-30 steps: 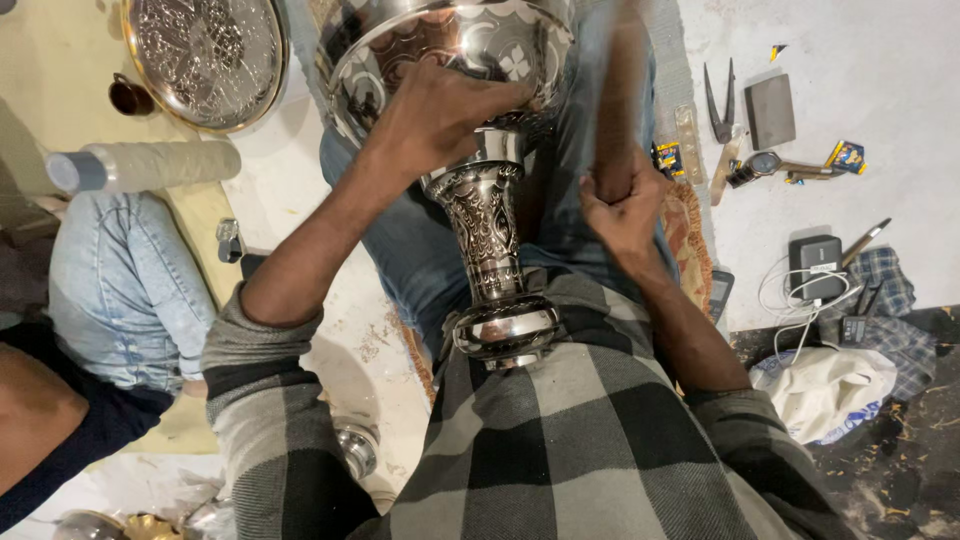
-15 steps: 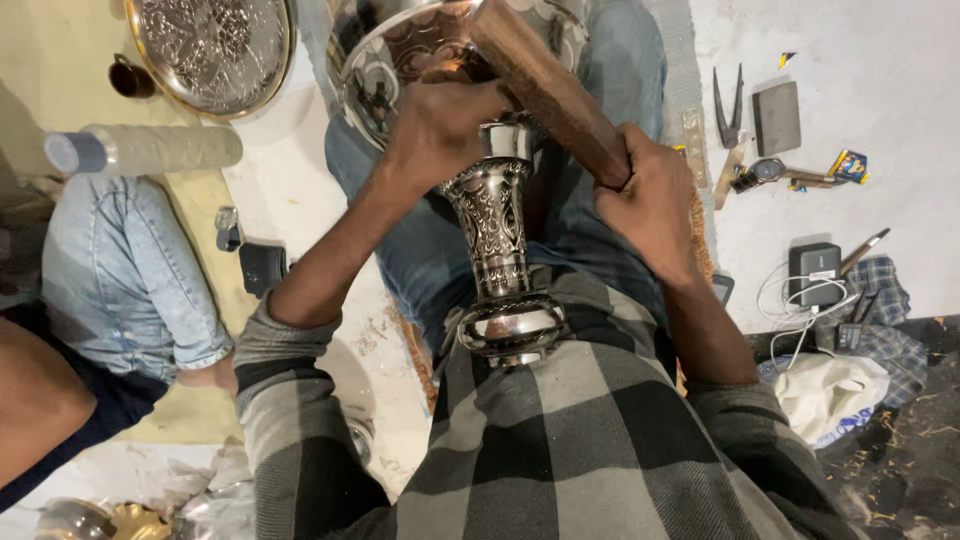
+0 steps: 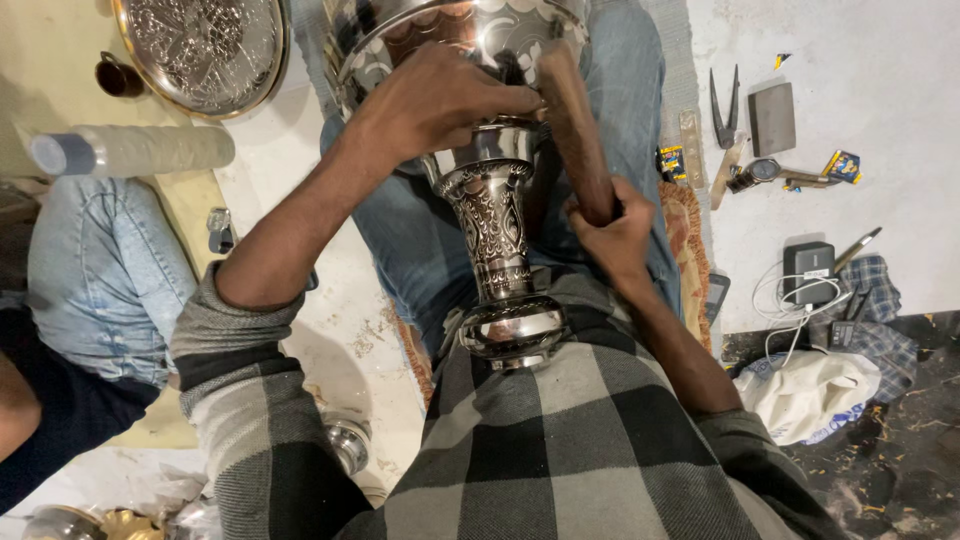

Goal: The person holds a metal chisel against a silver-colored metal vessel and repeatedly strikes it with a wooden mallet to create decorative patterns. The person rotates the vessel to work on different sections of the bowl and stem.

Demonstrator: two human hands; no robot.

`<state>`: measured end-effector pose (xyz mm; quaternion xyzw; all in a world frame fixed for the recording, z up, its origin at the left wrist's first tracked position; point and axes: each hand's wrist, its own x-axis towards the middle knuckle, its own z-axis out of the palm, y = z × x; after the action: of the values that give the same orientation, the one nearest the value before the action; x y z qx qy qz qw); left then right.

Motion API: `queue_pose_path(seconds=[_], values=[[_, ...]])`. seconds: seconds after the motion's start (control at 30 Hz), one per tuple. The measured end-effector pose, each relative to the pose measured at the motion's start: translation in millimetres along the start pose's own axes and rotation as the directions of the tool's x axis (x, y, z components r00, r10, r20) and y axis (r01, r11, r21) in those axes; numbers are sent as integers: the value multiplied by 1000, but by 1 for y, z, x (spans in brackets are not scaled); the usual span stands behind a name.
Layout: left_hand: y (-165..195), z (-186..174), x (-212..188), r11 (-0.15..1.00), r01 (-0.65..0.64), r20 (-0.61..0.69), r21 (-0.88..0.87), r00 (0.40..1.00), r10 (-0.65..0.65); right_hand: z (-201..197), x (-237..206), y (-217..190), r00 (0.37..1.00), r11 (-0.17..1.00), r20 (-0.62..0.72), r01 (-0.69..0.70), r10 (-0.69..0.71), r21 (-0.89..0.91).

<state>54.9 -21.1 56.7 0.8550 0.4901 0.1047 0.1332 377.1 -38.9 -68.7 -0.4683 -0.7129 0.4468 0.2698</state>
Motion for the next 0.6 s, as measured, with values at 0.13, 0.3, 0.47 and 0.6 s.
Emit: queue_pose_path(seconds=[0.13,0.3,0.47,0.6], values=[[-1,6,5,995,-57,-36,84,998,60,10,-3,12,984,973,-170,91,-55,212],[3,2,-2,1000,9,-34,-15,999,-9,1,16,7,967,982,-173,188,-188,-17],[15,1,-11,994,89,-173,-65,980,-99,-38,39,-37,994,994,55,92,-95,53],[22,6,-17,988,108,-335,-109,932,-139,-60,63,-72,962,933,201,237,-185,-272]])
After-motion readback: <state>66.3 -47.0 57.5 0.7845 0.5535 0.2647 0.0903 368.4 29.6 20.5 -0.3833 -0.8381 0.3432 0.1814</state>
